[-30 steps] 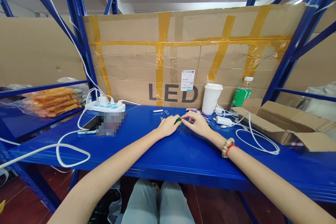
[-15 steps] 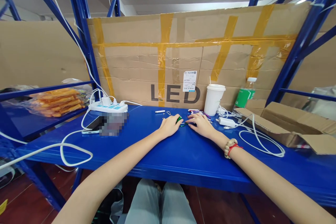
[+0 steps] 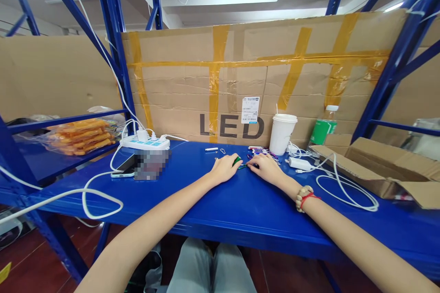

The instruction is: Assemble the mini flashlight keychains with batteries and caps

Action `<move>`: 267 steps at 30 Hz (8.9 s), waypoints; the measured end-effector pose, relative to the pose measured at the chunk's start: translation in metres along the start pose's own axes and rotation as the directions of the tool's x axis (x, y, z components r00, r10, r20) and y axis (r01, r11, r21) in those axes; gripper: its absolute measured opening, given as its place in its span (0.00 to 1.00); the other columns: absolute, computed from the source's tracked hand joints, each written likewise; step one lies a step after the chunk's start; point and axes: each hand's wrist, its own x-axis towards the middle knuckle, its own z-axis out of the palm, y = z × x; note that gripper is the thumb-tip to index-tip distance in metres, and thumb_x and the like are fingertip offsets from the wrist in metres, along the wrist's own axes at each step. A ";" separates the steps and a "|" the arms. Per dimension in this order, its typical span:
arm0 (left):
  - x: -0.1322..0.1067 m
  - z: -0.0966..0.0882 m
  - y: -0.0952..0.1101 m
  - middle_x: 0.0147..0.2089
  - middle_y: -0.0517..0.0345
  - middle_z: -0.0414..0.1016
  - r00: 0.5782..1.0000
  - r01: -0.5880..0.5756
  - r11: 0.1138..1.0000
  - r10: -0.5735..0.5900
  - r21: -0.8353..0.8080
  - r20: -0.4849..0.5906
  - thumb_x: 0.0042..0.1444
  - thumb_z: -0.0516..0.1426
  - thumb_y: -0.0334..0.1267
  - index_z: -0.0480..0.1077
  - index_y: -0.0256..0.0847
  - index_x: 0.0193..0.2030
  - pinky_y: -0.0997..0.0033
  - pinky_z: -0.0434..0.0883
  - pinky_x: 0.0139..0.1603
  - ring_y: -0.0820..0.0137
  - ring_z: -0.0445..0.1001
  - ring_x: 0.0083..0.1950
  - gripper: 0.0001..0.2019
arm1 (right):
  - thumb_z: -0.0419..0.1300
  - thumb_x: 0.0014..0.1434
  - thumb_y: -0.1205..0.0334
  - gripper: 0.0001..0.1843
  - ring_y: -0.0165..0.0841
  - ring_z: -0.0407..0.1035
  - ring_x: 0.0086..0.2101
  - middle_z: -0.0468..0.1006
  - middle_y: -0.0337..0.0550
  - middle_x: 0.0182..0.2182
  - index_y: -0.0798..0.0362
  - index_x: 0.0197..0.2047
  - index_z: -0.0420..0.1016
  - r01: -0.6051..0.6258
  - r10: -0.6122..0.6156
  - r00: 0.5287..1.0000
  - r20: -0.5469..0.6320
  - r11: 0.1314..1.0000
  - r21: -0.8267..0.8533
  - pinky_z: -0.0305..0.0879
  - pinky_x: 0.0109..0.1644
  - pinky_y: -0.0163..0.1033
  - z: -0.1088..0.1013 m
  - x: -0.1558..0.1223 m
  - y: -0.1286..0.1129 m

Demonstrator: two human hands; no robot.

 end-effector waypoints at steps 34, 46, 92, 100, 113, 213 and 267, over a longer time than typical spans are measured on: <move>0.000 0.005 -0.002 0.40 0.57 0.73 0.988 -0.154 0.988 0.154 -0.012 -0.003 0.62 0.43 0.44 0.63 0.44 0.42 0.71 0.68 0.37 0.66 0.72 0.42 0.12 | 0.59 0.52 0.53 0.13 0.32 0.67 0.26 0.75 0.44 0.25 0.54 0.26 0.76 0.163 0.055 0.939 -0.341 0.800 0.578 0.64 0.28 0.37 -0.007 0.001 -0.020; 0.006 -0.007 -0.023 0.37 0.51 0.72 0.959 0.158 0.984 -0.134 0.077 -0.251 0.63 0.39 0.46 0.64 0.41 0.41 0.66 0.66 0.40 0.63 0.70 0.42 0.17 | 0.56 0.53 0.59 0.11 0.32 0.69 0.29 0.75 0.45 0.32 0.54 0.37 0.74 0.070 0.034 0.973 -0.228 0.899 0.432 0.67 0.33 0.38 0.006 0.002 -0.003; 0.003 -0.002 -0.016 0.47 0.59 0.71 0.967 -0.232 0.972 0.228 -0.028 -0.117 0.62 0.44 0.41 0.63 0.45 0.47 0.72 0.66 0.50 0.70 0.70 0.48 0.11 | 0.61 0.47 0.53 0.15 0.37 0.74 0.35 0.80 0.45 0.35 0.54 0.35 0.77 0.000 0.287 0.942 -0.175 0.521 0.854 0.70 0.41 0.42 0.010 0.010 -0.013; 0.004 -0.001 -0.013 0.49 0.58 0.71 0.962 -0.239 0.971 0.233 -0.027 -0.142 0.62 0.44 0.39 0.63 0.44 0.49 0.69 0.65 0.53 0.69 0.69 0.51 0.12 | 0.62 0.47 0.54 0.16 0.37 0.73 0.33 0.80 0.48 0.33 0.55 0.36 0.78 -0.008 0.338 0.918 -0.206 0.536 0.844 0.70 0.39 0.42 0.010 0.011 -0.014; 0.002 -0.001 -0.011 0.51 0.59 0.70 0.965 -0.244 0.969 0.237 -0.046 -0.108 0.63 0.43 0.39 0.61 0.46 0.52 0.69 0.64 0.53 0.69 0.68 0.52 0.14 | 0.65 0.42 0.50 0.18 0.38 0.74 0.34 0.80 0.47 0.32 0.55 0.33 0.78 -0.016 0.344 0.925 -0.163 0.462 0.887 0.70 0.41 0.44 0.007 0.008 -0.016; -0.008 -0.003 -0.004 0.48 0.53 0.73 0.938 -0.342 0.939 0.340 -0.024 -0.066 0.62 0.44 0.35 0.58 0.42 0.43 0.69 0.69 0.41 0.65 0.73 0.47 0.06 | 0.63 0.44 0.49 0.15 0.32 0.67 0.27 0.76 0.43 0.23 0.54 0.22 0.76 0.026 0.178 0.971 -0.160 0.587 0.809 0.63 0.34 0.38 0.005 0.001 -0.009; -0.003 0.000 -0.005 0.46 0.57 0.71 0.944 -0.325 0.924 0.306 -0.202 -0.120 0.63 0.41 0.38 0.61 0.44 0.48 0.69 0.65 0.49 0.68 0.69 0.49 0.12 | 0.67 0.38 0.51 0.16 0.21 0.58 0.18 0.71 0.39 0.25 0.57 0.24 0.75 0.000 0.260 0.961 -0.088 0.319 0.948 0.52 0.17 0.30 -0.001 0.006 -0.013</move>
